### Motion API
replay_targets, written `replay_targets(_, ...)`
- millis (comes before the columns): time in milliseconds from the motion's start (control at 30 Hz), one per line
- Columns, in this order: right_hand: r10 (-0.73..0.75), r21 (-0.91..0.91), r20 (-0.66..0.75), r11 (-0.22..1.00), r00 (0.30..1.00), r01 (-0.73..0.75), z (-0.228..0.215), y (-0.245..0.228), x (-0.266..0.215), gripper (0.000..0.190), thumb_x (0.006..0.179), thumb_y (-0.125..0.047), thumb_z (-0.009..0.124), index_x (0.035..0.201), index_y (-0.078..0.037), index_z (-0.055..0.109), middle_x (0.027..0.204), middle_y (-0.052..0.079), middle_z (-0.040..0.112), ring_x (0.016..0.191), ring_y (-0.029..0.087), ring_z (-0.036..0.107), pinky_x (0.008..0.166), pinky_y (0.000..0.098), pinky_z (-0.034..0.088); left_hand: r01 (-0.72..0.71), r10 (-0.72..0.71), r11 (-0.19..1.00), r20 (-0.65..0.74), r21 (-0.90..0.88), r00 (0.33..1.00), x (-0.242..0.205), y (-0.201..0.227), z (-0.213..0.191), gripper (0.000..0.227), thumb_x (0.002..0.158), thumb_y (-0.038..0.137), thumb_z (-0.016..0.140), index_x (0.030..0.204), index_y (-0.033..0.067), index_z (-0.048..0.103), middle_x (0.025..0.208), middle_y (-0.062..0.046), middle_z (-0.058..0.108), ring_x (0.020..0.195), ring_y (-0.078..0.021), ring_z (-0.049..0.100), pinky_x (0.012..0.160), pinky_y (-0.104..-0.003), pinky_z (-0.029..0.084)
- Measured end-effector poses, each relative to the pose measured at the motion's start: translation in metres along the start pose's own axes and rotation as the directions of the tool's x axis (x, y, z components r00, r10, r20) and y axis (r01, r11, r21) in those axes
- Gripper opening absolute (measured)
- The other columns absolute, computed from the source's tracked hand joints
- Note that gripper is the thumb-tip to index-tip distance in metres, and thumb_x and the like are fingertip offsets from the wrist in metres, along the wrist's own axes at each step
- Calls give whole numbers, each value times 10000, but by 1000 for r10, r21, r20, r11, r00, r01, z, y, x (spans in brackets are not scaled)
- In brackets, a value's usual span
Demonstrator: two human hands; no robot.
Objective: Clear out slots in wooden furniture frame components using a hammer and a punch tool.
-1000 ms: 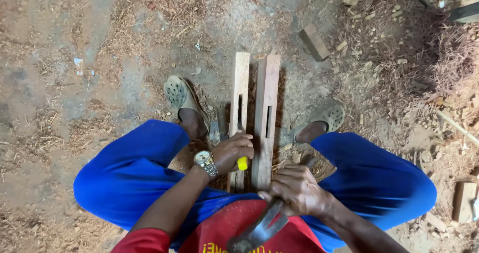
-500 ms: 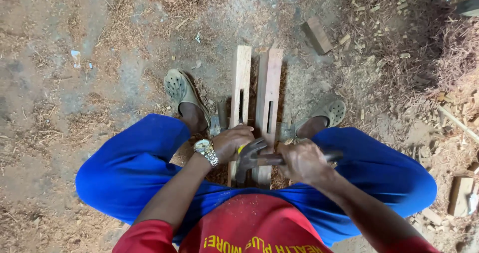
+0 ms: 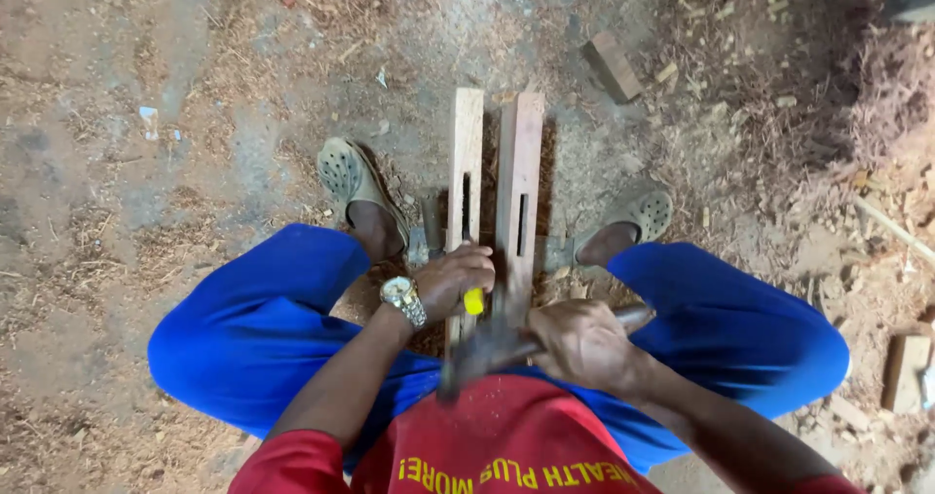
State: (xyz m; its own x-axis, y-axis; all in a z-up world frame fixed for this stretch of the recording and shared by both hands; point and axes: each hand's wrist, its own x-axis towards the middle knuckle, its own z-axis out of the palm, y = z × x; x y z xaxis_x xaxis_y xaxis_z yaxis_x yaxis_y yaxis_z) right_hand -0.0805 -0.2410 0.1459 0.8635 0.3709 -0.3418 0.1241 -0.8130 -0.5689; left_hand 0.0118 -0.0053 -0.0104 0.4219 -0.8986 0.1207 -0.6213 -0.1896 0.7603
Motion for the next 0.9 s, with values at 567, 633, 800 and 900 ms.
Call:
replay_targets(567, -341, 2, -132, 939, 931, 344, 16, 2, -21, 246, 692, -252, 770, 849, -132, 624, 707, 61, 622, 673, 284, 658, 663, 430, 519, -1, 5, 989, -27, 148, 1000, 8, -1, 0, 418, 614, -31, 766, 998, 121, 701, 1215, -80, 629, 1384, -415, 447, 1126, -510, 430)
replay_targets(633, -291, -8, -118, 956, 949, 292, 17, 15, -18, 243, 698, -242, 766, 837, -109, 617, 713, 73, 622, 678, 294, 654, 636, 426, 517, 3, 5, 988, -53, 151, 999, -1, 2, 4, 392, 648, -34, 751, 999, 131, 697, 1205, -64, 639, 1379, -389, 472, 1144, -504, 441)
replay_targets(800, -305, -4, -256, 949, 918, 314, 15, 12, -20, 180, 683, -208, 731, 792, -130, 611, 682, 61, 604, 647, 274, 648, 622, 415, 532, 37, -35, 999, -52, 32, 998, 9, -10, -1, 357, 680, -28, 718, 1000, 125, 683, 1163, -44, 659, 1327, -328, 527, 1155, -468, 457)
replay_targets(900, -266, -4, -186, 963, 946, 270, 21, 10, -20, 192, 688, -203, 752, 781, -105, 617, 663, 76, 612, 612, 292, 637, 582, 429, 512, 49, -53, 997, 54, 63, 997, 6, -27, 14, 322, 667, -13, 720, 958, 119, 682, 1143, -57, 659, 1325, -353, 508, 1148, -488, 406)
